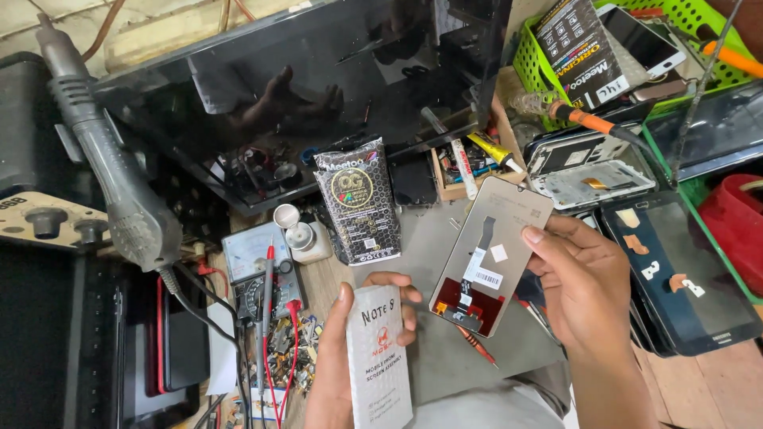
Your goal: Unboxing a replacement mobile phone screen from shipping packaging and bubble wrap for inspection.
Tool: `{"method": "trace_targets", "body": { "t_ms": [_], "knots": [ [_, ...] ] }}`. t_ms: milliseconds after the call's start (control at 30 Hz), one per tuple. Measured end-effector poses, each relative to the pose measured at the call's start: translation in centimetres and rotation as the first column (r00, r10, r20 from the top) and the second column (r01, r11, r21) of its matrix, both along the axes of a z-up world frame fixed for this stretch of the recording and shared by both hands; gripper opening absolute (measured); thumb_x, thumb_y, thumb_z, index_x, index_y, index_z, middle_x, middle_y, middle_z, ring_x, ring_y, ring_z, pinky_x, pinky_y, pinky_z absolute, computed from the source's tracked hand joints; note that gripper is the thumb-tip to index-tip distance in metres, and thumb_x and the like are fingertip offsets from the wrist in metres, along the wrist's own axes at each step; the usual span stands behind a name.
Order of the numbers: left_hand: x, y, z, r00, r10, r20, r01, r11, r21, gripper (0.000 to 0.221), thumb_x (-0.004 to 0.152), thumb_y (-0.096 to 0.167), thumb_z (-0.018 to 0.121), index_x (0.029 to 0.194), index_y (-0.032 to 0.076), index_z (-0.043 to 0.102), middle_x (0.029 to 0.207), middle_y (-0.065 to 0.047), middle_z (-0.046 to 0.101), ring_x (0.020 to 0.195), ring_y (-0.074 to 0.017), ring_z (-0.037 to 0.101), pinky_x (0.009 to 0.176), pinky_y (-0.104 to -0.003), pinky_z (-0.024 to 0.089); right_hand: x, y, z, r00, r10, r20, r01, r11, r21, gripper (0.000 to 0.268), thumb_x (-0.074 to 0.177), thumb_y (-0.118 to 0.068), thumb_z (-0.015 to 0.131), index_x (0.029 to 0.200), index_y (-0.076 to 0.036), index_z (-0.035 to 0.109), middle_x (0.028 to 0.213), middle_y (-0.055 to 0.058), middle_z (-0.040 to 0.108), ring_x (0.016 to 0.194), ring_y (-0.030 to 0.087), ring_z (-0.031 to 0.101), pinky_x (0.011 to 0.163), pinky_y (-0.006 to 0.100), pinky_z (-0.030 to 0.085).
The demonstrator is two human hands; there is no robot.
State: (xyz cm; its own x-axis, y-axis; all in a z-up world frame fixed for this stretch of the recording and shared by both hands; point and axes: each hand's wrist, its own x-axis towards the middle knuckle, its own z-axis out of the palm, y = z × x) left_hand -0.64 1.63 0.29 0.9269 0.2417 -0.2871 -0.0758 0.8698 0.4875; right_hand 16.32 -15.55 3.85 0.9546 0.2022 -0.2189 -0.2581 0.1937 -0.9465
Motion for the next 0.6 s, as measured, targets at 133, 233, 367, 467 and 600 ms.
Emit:
{"method": "trace_targets", "body": {
  "t_ms": [133,233,367,467,600],
  "knots": [
    [-0.3,0.0,-0.4,1.0,-0.011,0.006,0.011,0.999,-0.036,0.072,0.086,0.06,0.06,0.12,-0.004,0.062,0.106,-0.023,0.064,0.076,-0.0216,0.056,0.06,-0.029,0.04,0.3,-0.1,-0.6,1.0,0.02,-0.008,-0.02,0.999,0.032,0.021,0.089,0.0,0.068,0.109,0.003,0.066,0.107,0.023,0.076,0.088,0.03,0.075,0.076,0.037,0.061],
    [-0.4,0.1,-0.6,1.0,-0.013,0.013,0.013,0.999,-0.038,0.07,0.087,0.059,0.061,0.119,-0.004,0.062,0.106,-0.023,0.064,0.076,-0.022,0.057,0.06,-0.029,0.04,0.2,0.1,-0.4,1.0,0.027,-0.015,-0.026,0.999,0.028,0.025,0.089,0.0,0.067,0.114,0.005,0.065,0.111,0.025,0.075,0.093,0.032,0.075,0.079,0.039,0.062],
    [-0.4,0.2,-0.8,0.999,-0.02,0.037,0.021,0.999,-0.037,0.07,0.087,0.058,0.062,0.119,-0.004,0.062,0.106,-0.023,0.064,0.076,-0.0222,0.058,0.06,-0.029,0.04,0.2,0.1,-0.5,0.999,0.032,-0.018,-0.032,0.999,0.014,0.025,0.089,-0.001,0.067,0.114,0.005,0.065,0.108,0.025,0.075,0.09,0.032,0.075,0.077,0.039,0.062],
    [-0.4,0.2,-0.6,0.999,-0.019,0.044,0.021,0.998,-0.054,0.069,0.089,0.058,0.06,0.12,-0.005,0.061,0.106,-0.024,0.064,0.077,-0.0218,0.058,0.06,-0.029,0.04,0.2,0.0,-0.7,1.0,0.022,-0.011,-0.022,1.0,0.015,0.024,0.089,-0.001,0.069,0.113,0.004,0.066,0.104,0.023,0.076,0.085,0.029,0.074,0.073,0.036,0.061],
    [-0.4,0.2,-0.3,0.999,0.001,0.033,0.001,0.999,-0.04,0.07,0.087,0.058,0.061,0.118,-0.004,0.062,0.105,-0.023,0.064,0.075,-0.022,0.057,0.06,-0.029,0.039,0.3,0.1,-0.7,1.0,0.02,-0.022,-0.019,0.999,0.026,0.022,0.088,0.0,0.07,0.11,0.003,0.068,0.104,0.022,0.076,0.085,0.028,0.074,0.074,0.036,0.06]
  ]
}}
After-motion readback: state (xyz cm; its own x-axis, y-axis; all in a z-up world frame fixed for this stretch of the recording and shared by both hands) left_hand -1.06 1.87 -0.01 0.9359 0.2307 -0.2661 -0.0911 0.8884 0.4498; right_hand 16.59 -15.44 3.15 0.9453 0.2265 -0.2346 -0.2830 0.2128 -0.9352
